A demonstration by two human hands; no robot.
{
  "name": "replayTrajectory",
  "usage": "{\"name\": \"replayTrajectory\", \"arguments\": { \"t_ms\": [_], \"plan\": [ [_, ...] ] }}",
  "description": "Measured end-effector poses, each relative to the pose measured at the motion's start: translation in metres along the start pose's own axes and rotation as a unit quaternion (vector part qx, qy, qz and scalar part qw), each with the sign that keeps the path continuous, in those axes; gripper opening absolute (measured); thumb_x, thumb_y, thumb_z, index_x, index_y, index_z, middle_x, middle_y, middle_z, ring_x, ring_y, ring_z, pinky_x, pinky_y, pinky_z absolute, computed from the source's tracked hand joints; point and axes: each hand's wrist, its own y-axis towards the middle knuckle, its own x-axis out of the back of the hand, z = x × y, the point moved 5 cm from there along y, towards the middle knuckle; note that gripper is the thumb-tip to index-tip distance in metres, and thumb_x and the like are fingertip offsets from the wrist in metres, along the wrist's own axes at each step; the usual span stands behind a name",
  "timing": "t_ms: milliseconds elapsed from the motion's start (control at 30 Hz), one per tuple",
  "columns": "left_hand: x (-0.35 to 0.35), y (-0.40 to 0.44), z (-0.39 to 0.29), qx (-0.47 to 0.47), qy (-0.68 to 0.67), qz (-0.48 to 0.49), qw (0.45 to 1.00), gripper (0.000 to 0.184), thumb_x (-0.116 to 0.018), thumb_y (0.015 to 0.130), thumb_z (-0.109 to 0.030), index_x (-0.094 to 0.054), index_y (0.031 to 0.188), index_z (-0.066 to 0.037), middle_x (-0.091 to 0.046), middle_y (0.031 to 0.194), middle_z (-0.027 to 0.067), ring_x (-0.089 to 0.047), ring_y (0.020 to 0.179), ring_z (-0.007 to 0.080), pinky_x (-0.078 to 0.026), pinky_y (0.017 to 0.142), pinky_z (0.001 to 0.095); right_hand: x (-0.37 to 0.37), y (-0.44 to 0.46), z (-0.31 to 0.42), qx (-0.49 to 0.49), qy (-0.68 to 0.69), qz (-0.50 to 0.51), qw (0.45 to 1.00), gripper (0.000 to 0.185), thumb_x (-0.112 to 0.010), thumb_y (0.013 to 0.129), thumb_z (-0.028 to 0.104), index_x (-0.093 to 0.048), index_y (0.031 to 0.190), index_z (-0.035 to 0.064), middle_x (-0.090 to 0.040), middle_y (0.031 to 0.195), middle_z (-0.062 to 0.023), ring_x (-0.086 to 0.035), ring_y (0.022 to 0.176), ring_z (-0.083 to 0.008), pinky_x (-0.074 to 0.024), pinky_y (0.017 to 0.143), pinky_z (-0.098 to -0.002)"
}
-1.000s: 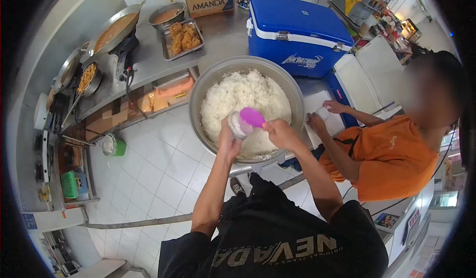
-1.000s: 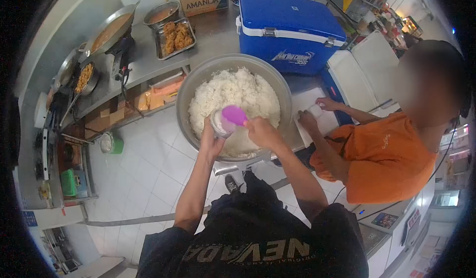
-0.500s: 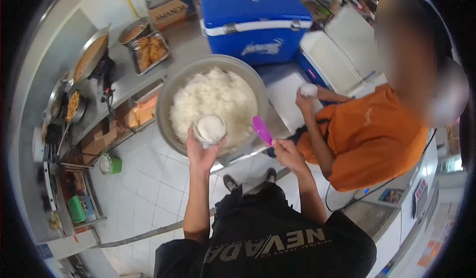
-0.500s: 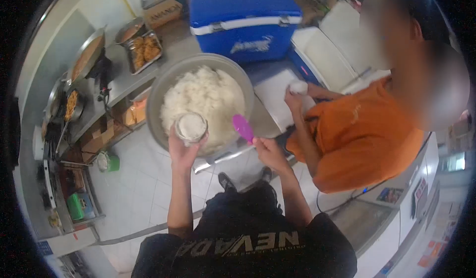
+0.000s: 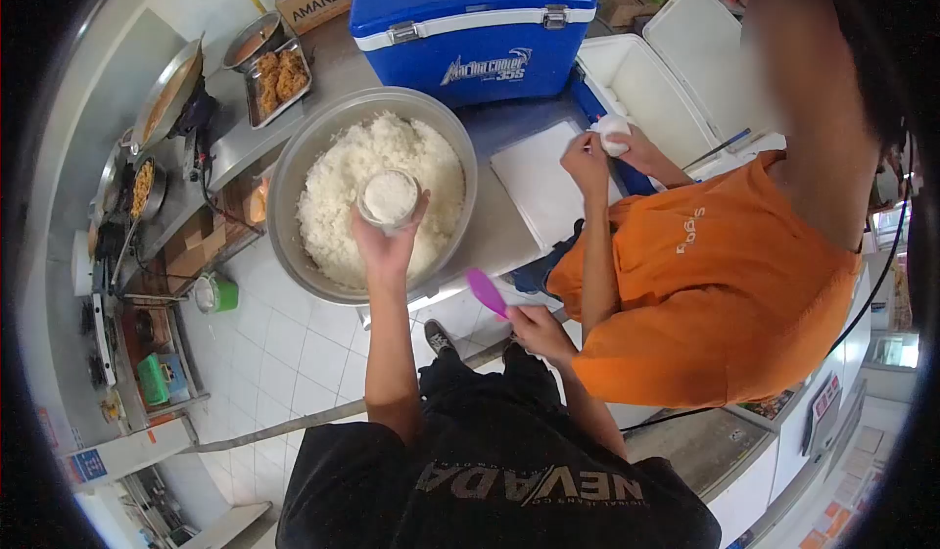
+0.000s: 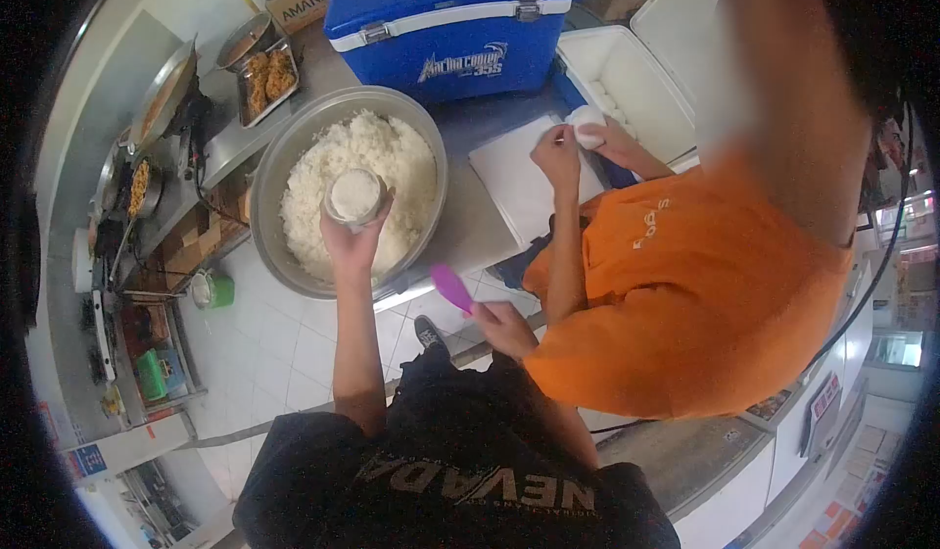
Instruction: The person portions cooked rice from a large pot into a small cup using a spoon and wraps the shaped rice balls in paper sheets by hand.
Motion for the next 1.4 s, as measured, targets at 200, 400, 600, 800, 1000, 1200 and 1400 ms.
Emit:
{"name": "replayTrajectory", "arguments": {
  "t_ms": [200, 400, 600, 800, 1000, 1200, 1400],
  "plan": [
    [0.034, -0.003, -0.058, -0.014, 0.051, 0.050, 0.997, 0.044, -0.037, 0.104, -0.034, -0.050, 0.136, -0.007, -0.054, 0.134, 0.0175, -0.052, 0.125, 0.0396, -0.037, 0.110, 0.0645, -0.059, 0.102, 0.082, -0.108, 0.236, 0.165, 0.952, 0.036, -0.048, 0.106, 0.033, -0.063, 0.114, 0.0011, -0.033, 0.059, 0.0103, -0.026, 0.042, -0.0026, -0.0176, 0.036, -0.0231],
    [0.015, -0.053, -0.129, -0.051, 0.102, -0.043, 0.993, 0.044, -0.036, 0.103, -0.038, -0.052, 0.135, -0.011, -0.057, 0.135, 0.0120, -0.053, 0.127, 0.0319, -0.041, 0.107, 0.0620, -0.067, 0.130, 0.108, -0.093, 0.258, 0.105, 0.956, 0.040, -0.049, 0.106, 0.035, -0.062, 0.116, -0.0018, -0.031, 0.061, 0.0112, -0.025, 0.044, -0.0013, -0.0177, 0.037, -0.0218],
    [-0.020, -0.053, -0.052, 0.127, 0.030, 0.011, 0.991, 0.049, -0.039, 0.102, -0.042, -0.051, 0.137, -0.010, -0.055, 0.138, 0.0145, -0.051, 0.129, 0.0342, -0.041, 0.107, 0.0582, -0.012, 0.042, 0.038, -0.060, 0.209, -0.060, 0.974, 0.037, -0.049, 0.106, 0.037, -0.065, 0.115, 0.0053, -0.035, 0.062, 0.0101, -0.030, 0.047, -0.0020, -0.0225, 0.039, -0.0227],
    [-0.016, 0.004, 0.137, 0.194, 0.096, 0.086, 0.973, 0.048, -0.042, 0.102, -0.042, -0.051, 0.133, -0.006, -0.056, 0.133, 0.0138, -0.053, 0.127, 0.0315, -0.044, 0.108, 0.0513, 0.015, -0.060, -0.076, -0.098, 0.178, -0.098, 0.974, 0.029, -0.053, 0.104, 0.032, -0.065, 0.115, 0.0084, -0.037, 0.061, 0.0103, -0.033, 0.048, -0.0011, -0.0260, 0.043, -0.0202],
    [0.023, 0.126, 0.259, 0.063, 0.504, -0.048, 0.860, 0.048, -0.065, 0.091, -0.030, -0.054, 0.130, -0.004, -0.063, 0.115, 0.0162, -0.060, 0.108, 0.0274, -0.048, 0.093, 0.0413, 0.026, -0.088, -0.186, -0.078, 0.098, -0.126, 0.984, 0.034, -0.051, 0.105, 0.033, -0.067, 0.113, 0.0050, -0.040, 0.063, 0.0099, -0.037, 0.054, -0.0019, -0.0271, 0.046, -0.0215],
    [0.058, 0.184, 0.359, -0.158, 0.887, 0.317, 0.298, 0.066, -0.073, 0.082, -0.037, -0.054, 0.134, -0.001, -0.062, 0.116, 0.0265, -0.055, 0.111, 0.0428, -0.045, 0.097, 0.0486, 0.046, -0.076, -0.153, -0.093, 0.009, -0.151, 0.984, 0.029, -0.049, 0.106, 0.028, -0.068, 0.111, 0.0063, -0.044, 0.064, 0.0094, -0.039, 0.057, -0.0019, -0.0305, 0.049, -0.0220],
    [-0.063, 0.098, 0.199, -0.287, 0.717, 0.172, 0.611, 0.067, -0.074, 0.085, -0.038, -0.052, 0.136, -0.001, -0.059, 0.130, 0.0232, -0.055, 0.120, 0.0372, -0.042, 0.104, 0.0473, 0.027, -0.072, -0.089, -0.069, -0.038, -0.115, 0.990, 0.030, -0.050, 0.106, 0.027, -0.066, 0.111, 0.0023, -0.051, 0.072, 0.0036, -0.044, 0.068, -0.0069, -0.0385, 0.062, -0.0256]
  ]
}}
